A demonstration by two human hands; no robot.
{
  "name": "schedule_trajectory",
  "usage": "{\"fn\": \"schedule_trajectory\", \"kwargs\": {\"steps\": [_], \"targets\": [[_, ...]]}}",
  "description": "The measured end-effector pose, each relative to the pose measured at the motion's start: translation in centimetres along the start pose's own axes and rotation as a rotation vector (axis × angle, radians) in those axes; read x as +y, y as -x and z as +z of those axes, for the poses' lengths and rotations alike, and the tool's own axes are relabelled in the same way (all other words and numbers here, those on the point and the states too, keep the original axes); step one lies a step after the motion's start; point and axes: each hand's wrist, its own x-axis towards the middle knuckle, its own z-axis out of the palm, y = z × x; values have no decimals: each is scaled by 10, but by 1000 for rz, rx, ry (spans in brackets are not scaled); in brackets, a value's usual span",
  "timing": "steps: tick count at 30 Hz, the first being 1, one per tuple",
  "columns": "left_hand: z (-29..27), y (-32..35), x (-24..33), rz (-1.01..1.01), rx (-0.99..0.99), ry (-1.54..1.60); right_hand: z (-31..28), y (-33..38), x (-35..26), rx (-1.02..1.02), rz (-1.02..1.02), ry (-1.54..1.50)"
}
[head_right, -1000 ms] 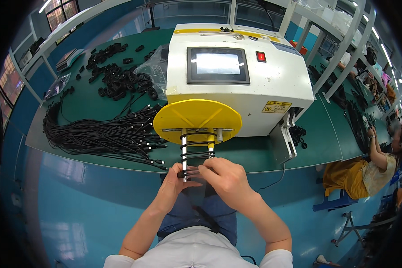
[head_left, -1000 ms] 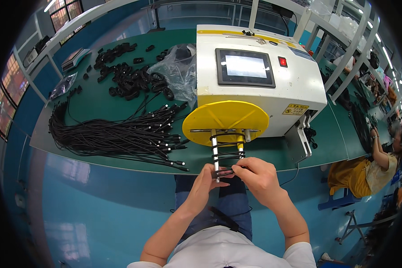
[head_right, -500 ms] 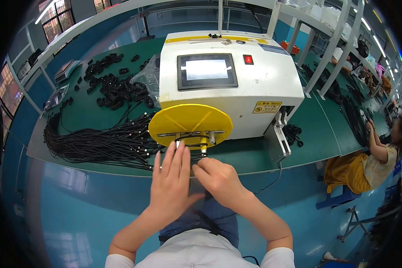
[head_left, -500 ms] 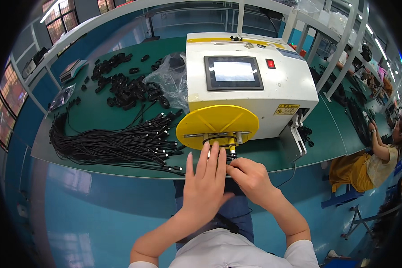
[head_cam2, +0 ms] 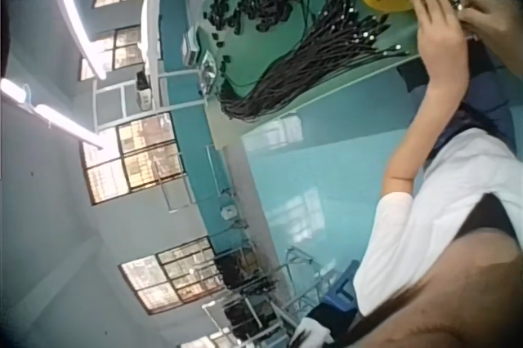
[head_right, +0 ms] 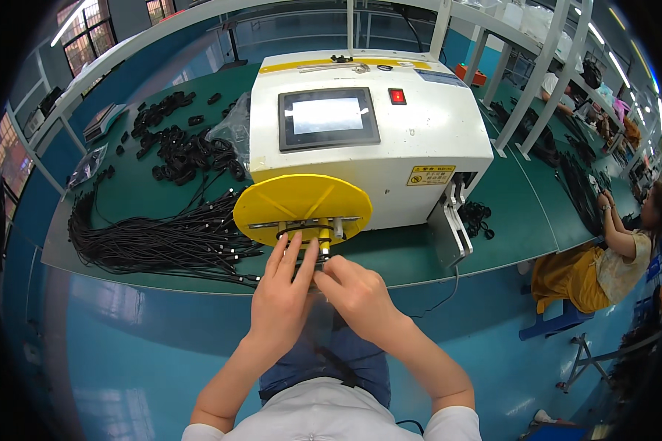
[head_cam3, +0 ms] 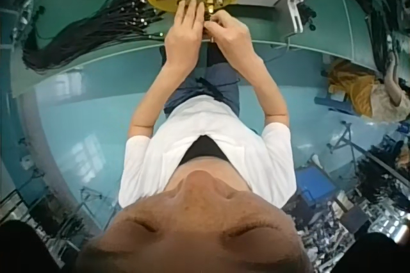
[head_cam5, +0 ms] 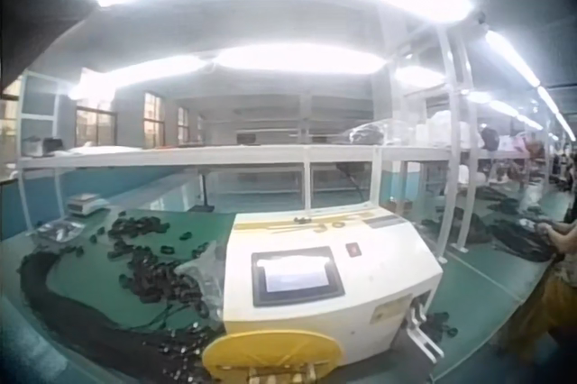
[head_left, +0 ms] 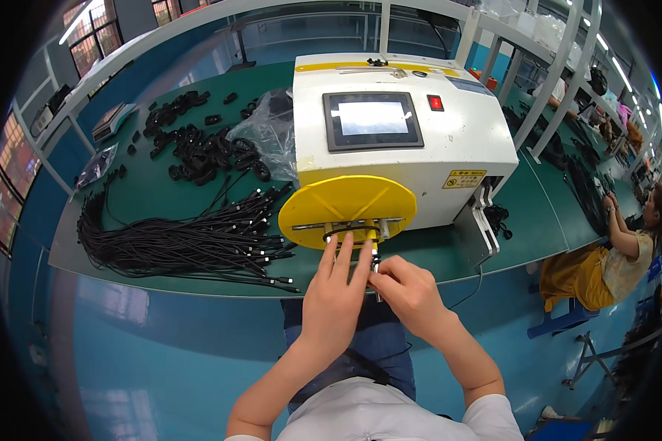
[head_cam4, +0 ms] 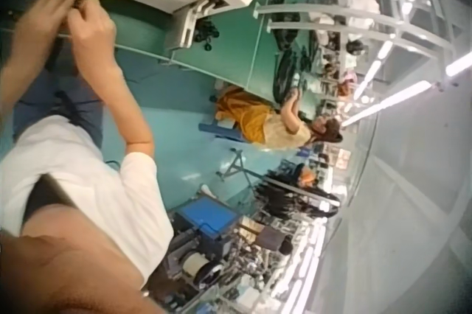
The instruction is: Operate a wire-winding and tying machine to bundle electrical wires.
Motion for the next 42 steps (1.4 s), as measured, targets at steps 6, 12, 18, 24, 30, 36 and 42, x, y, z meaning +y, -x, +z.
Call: {"fn": "schedule_trajectory", "kwargs": {"steps": [6,12,18,24,30,36,42], "targets": [[-21,26,-38,-565,111,1055,-3,9,5,45,-37,-41],[21,37,-51,-704,-173,1295,-3,10,6,42,-5,-73],[29,29,-40,-800,-222,1539,0,20,6,77,203,-217],[27,30,-44,-706,-236,1379,28,49,1,304,574,-702],[13,25,-54,-703,-378,1289,37,55,-5,262,835,-1037],[4,39,-57,-684,-348,1405,51,62,9,126,1003,-1510],[-22,48,-31,-155,-409,854,52,67,11,-1,1027,-1274]]}}
